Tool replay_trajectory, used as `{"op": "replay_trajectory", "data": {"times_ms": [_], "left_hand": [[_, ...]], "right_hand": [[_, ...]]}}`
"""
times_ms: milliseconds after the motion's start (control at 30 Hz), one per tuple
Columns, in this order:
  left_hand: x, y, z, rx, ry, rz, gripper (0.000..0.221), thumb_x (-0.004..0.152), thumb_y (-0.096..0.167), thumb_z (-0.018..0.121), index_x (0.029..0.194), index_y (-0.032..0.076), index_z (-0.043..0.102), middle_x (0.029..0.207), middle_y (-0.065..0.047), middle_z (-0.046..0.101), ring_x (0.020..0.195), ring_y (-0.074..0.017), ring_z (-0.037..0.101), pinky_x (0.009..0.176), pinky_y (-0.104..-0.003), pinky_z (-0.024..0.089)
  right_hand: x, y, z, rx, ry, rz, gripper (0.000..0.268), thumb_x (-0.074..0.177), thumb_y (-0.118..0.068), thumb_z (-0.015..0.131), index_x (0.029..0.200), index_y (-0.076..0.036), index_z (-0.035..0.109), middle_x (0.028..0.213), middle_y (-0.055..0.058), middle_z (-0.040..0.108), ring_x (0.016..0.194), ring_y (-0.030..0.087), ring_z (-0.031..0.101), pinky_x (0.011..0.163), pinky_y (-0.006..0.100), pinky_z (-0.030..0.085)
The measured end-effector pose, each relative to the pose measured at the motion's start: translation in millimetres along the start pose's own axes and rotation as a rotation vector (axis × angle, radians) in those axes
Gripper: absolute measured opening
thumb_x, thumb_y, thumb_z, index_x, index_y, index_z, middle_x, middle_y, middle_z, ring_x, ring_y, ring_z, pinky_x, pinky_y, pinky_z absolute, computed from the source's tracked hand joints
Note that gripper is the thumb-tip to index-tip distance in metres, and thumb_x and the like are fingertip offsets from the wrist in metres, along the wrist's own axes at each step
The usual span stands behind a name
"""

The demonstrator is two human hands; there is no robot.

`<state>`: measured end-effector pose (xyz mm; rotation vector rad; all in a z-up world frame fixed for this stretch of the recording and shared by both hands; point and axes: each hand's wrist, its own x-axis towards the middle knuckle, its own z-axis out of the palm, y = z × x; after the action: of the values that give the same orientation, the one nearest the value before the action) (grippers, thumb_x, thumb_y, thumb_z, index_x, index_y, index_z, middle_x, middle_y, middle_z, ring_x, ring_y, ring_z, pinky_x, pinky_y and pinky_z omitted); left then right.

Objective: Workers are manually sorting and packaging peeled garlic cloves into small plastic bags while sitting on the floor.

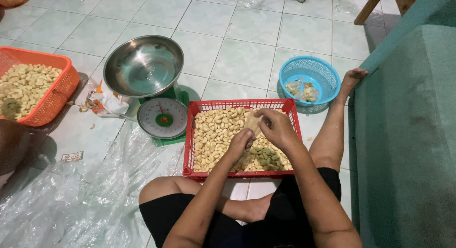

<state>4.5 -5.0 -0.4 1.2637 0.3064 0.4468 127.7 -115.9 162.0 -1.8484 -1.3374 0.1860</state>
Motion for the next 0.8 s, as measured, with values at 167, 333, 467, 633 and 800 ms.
{"op": "replay_trajectory", "data": {"times_ms": [167, 333, 467, 633, 800], "left_hand": [[-14.7, 45.1, 16.2, 0.352, -0.007, 0.084, 0.032, 0.107, 0.034, 0.049, 0.098, 0.008, 0.066, 0.065, -0.010, 0.052, 0.065, -0.0219, 0.056, 0.064, -0.035, 0.048], [-8.3, 32.2, 14.2, 0.468, 0.042, 0.078, 0.032, 0.107, 0.026, 0.047, 0.089, 0.007, 0.064, 0.068, -0.014, 0.057, 0.066, -0.0259, 0.059, 0.066, -0.040, 0.050], [-11.0, 46.6, 21.7, 0.522, -0.014, 0.055, 0.029, 0.104, 0.025, 0.048, 0.096, 0.006, 0.068, 0.078, -0.015, 0.063, 0.076, -0.0293, 0.064, 0.074, -0.043, 0.051], [-18.8, 86.4, 26.2, 0.598, -0.061, 0.047, 0.031, 0.101, 0.024, 0.049, 0.106, 0.004, 0.072, 0.092, -0.016, 0.071, 0.088, -0.0337, 0.069, 0.084, -0.048, 0.053], [1.6, 39.2, -4.5, 0.719, -0.103, 0.158, 0.021, 0.083, 0.018, 0.070, 0.083, -0.001, 0.061, 0.069, -0.024, 0.055, 0.072, -0.0403, 0.059, 0.068, -0.047, 0.046]], "right_hand": [[1.6, 14.2, 1.2, 0.117, 0.244, 0.013, 0.020, 0.087, 0.000, 0.072, 0.102, -0.012, 0.077, 0.087, 0.011, 0.072, 0.077, 0.028, 0.073, 0.065, 0.033, 0.059], [-14.6, -33.7, 5.0, -0.113, 0.299, -0.420, 0.027, 0.088, 0.003, 0.068, 0.110, -0.011, 0.075, 0.099, 0.009, 0.072, 0.096, 0.030, 0.072, 0.085, 0.038, 0.057], [-27.1, -64.6, 13.5, -0.506, -0.168, -0.496, 0.036, 0.090, -0.001, 0.062, 0.125, -0.006, 0.062, 0.120, 0.018, 0.067, 0.120, 0.035, 0.061, 0.101, 0.057, 0.042], [-19.0, -11.0, 27.8, -0.948, -0.365, -0.295, 0.041, 0.090, -0.004, 0.061, 0.131, -0.006, 0.060, 0.109, 0.014, 0.073, 0.122, 0.032, 0.063, 0.116, 0.066, 0.027], [-4.2, -37.1, -26.6, -0.195, -0.567, 0.118, 0.032, 0.098, -0.002, 0.052, 0.127, 0.002, 0.067, 0.116, 0.032, 0.073, 0.115, 0.051, 0.067, 0.106, 0.065, 0.041]]}}
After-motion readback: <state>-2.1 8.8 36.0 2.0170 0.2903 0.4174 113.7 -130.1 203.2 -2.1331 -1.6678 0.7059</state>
